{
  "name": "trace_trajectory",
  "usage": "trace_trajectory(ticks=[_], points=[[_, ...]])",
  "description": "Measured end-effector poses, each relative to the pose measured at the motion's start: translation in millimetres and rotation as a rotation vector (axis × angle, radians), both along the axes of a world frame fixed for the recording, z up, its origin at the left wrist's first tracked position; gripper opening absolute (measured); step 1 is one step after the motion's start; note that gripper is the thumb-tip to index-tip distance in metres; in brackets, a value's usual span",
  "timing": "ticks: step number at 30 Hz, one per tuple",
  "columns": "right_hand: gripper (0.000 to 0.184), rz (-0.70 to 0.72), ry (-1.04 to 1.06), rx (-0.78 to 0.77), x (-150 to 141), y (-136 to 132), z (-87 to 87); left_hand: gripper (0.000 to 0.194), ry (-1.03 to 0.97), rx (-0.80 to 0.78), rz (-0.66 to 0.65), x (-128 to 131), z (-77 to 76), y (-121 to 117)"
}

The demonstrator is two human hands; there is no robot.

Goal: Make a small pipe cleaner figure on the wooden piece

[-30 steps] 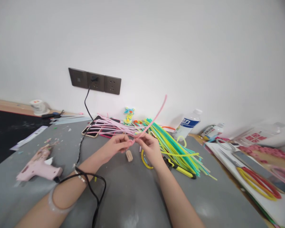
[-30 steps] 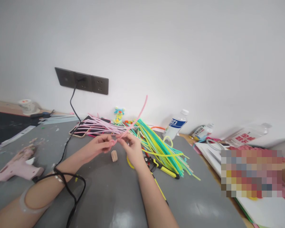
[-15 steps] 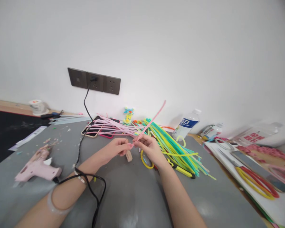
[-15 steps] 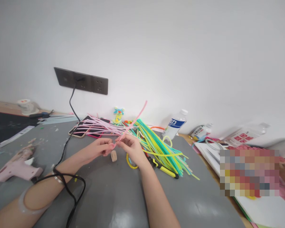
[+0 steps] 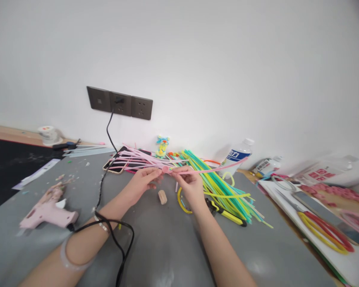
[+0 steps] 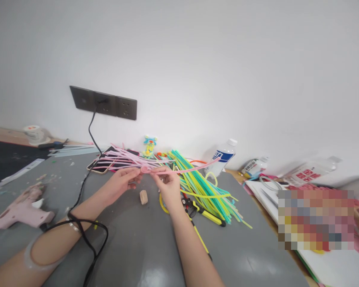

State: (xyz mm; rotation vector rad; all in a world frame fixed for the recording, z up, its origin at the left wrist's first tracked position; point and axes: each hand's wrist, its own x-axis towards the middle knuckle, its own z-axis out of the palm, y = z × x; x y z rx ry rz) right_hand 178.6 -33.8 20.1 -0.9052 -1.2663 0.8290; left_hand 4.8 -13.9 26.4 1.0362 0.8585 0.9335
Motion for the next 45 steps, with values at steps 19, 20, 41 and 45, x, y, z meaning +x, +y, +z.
trace_trajectory(ticks=[19, 20, 41, 45], points=[[0.017, 0.329, -0.101, -0.177, 9, -7, 11.0, 0.034, 0.199, 0.181, -0.333, -4, 2.5, -5], [0.018, 0.389, -0.122, -0.204, 10, -8, 12.9, 0.033, 0.216, 0.200, -0.384, -5, 2.0, -6], [0.021, 0.328, -0.111, -0.170, 12, -3, 7.7, 0.041, 0.201, 0.205, -0.079, -1, 0.0, 1], [0.020, 0.339, -0.121, -0.166, 11, -4, 10.2, 0.040, 0.198, 0.229, -0.090, -1, 0.6, 0]])
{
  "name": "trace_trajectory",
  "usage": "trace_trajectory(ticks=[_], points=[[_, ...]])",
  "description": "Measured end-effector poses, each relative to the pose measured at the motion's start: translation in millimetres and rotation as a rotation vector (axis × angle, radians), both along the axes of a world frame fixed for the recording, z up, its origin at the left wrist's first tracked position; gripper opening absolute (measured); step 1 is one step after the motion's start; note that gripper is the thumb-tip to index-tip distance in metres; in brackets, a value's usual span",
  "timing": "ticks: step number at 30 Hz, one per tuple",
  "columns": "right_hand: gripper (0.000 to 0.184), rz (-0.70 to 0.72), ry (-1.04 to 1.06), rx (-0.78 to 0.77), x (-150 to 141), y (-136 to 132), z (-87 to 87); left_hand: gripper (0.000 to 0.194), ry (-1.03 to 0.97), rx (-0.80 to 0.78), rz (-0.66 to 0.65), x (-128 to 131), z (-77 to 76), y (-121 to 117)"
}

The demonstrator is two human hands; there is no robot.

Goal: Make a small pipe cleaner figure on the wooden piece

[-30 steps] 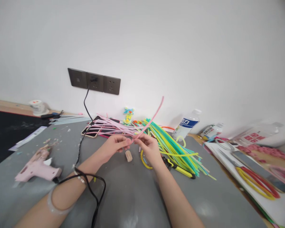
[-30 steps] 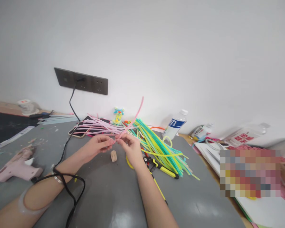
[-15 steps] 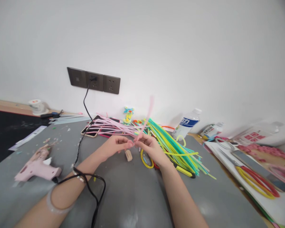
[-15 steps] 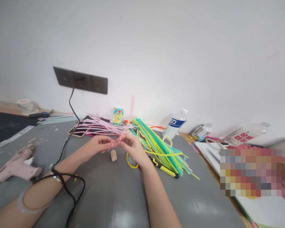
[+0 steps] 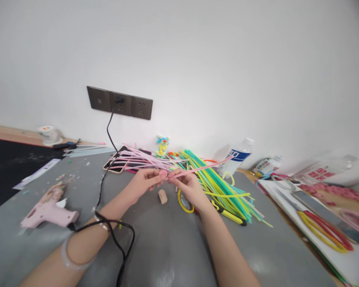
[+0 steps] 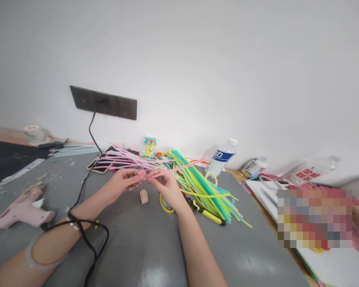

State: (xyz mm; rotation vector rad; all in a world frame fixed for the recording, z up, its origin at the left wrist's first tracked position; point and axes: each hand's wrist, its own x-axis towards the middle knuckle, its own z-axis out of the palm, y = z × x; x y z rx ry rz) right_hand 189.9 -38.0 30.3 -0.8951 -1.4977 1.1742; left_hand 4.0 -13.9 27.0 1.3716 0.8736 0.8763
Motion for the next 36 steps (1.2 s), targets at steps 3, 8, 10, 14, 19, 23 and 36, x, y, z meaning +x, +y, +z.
trace_trajectory(ticks=[3, 8, 10, 14, 19, 23, 36], points=[[0.018, -0.012, 0.001, 0.013, 1, 0, 0.8, 0.039, -0.014, -0.016, -0.005, 0, 0.9, -1], [0.018, 0.002, -0.006, 0.002, 2, 0, -0.4, 0.036, -0.055, -0.053, 0.007, 0, -0.7, 0], [0.018, 0.019, -0.012, 0.003, 3, -1, -0.1, 0.034, -0.030, -0.030, -0.003, -1, -1.7, 1], [0.016, 0.019, -0.055, -0.009, 6, -2, 2.6, 0.033, 0.067, 0.011, -0.095, -4, 0.9, -1], [0.016, 0.123, -0.101, -0.049, 8, -4, 6.3, 0.037, 0.157, 0.009, -0.249, -5, 6.3, -4], [0.019, 0.031, -0.059, -0.047, 9, -2, 5.5, 0.046, 0.208, 0.077, -0.087, -7, -1.4, 4], [0.028, 0.202, 0.212, -0.521, -1, -3, -9.5, 0.041, 0.835, 0.447, 0.001, 0, -17.4, -6]])
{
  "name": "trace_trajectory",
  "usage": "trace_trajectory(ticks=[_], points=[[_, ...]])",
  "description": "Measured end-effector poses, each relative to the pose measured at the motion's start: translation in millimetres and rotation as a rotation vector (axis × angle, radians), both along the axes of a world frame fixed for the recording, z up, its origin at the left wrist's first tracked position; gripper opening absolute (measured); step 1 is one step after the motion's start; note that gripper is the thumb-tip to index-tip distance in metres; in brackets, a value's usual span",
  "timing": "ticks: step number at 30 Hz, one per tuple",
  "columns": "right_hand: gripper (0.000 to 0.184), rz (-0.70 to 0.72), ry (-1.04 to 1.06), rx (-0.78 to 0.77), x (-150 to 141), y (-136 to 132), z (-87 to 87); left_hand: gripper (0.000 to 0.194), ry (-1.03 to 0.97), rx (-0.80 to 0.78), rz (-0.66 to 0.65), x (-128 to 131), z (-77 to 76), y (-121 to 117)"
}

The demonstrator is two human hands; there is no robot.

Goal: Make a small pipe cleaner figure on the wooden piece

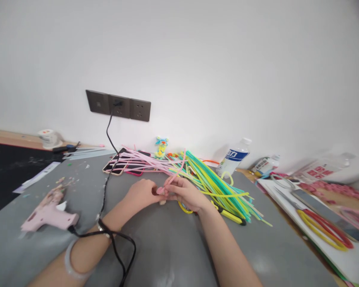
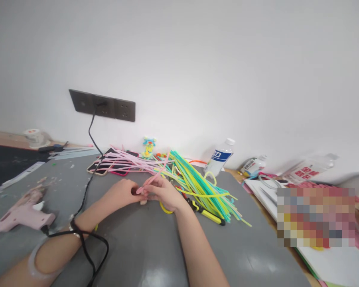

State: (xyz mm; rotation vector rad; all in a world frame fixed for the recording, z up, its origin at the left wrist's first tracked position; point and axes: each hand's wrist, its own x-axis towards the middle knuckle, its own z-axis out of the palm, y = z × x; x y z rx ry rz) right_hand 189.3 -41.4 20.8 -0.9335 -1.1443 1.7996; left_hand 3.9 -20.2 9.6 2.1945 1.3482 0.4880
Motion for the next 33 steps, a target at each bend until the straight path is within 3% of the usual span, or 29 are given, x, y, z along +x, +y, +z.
trace_trajectory(ticks=[10, 18, 22, 25, 29, 33], points=[[0.021, -0.112, 0.121, 0.140, -2, 1, 8.7, 0.020, -0.402, -0.058, 0.004, -1, -1.0, 10], [0.022, -0.142, 0.132, 0.128, 2, -2, 14.8, 0.014, -0.417, 0.094, 0.025, 2, 6.0, 5], [0.024, -0.189, 0.090, 0.125, 3, -3, 15.2, 0.015, -0.500, 0.118, 0.111, 1, 4.6, 8], [0.026, -0.299, 0.124, 0.170, 4, 0, 13.4, 0.023, -0.632, 0.021, 0.147, 0, 3.3, 13], [0.029, -0.469, 0.131, 0.257, 4, 5, 12.3, 0.035, -0.682, -0.090, 0.120, 2, 5.2, 12], [0.027, -0.459, 0.089, 0.318, 0, 5, 13.9, 0.035, -0.694, -0.037, 0.067, 4, 8.4, 7]])
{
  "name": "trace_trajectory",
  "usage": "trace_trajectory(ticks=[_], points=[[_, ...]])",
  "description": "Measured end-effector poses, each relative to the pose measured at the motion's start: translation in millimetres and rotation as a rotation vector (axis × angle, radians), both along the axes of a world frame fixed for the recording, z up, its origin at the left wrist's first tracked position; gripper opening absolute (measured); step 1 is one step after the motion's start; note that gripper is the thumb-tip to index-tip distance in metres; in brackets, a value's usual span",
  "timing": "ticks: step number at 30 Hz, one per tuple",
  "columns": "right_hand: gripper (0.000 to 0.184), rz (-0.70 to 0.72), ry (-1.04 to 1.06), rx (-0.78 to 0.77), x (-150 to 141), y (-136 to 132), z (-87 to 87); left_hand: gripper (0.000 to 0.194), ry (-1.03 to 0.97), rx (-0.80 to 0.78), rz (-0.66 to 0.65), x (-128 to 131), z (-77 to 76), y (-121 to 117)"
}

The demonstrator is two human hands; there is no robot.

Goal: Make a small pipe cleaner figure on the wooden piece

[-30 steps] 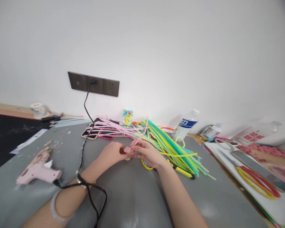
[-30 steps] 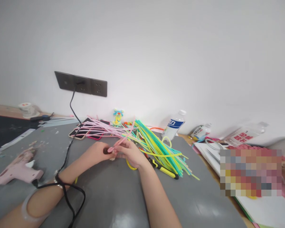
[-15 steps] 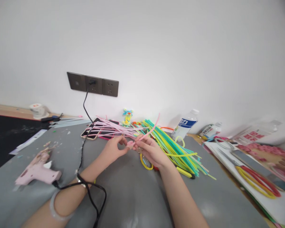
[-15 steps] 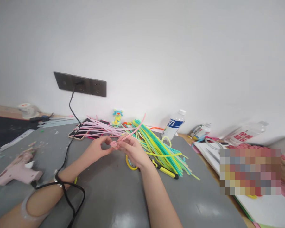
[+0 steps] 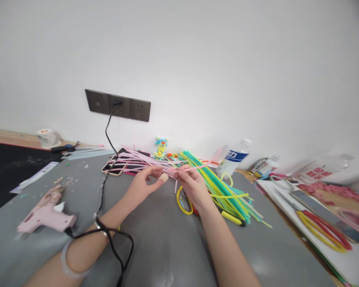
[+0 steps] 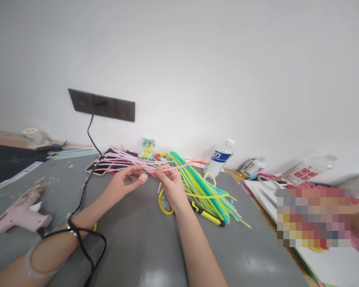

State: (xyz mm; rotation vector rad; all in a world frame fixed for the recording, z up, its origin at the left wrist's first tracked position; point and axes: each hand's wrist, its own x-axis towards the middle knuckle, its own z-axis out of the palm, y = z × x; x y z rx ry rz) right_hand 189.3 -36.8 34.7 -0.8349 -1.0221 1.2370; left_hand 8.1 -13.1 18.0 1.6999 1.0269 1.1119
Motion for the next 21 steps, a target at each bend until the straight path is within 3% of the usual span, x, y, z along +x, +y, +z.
trace_trajectory(ticks=[5, 11, 21], points=[[0.018, 0.049, -0.062, 0.058, -4, -1, -3.8, 0.033, -0.074, 0.048, -0.011, -1, 0.4, -1], [0.020, 0.048, -0.160, 0.074, -4, 4, -14.4, 0.031, -0.128, 0.050, -0.010, 0, 1.9, -2], [0.026, 0.072, -0.140, 0.001, -5, 1, -9.7, 0.033, -0.181, 0.013, -0.044, 0, -3.2, -1]])
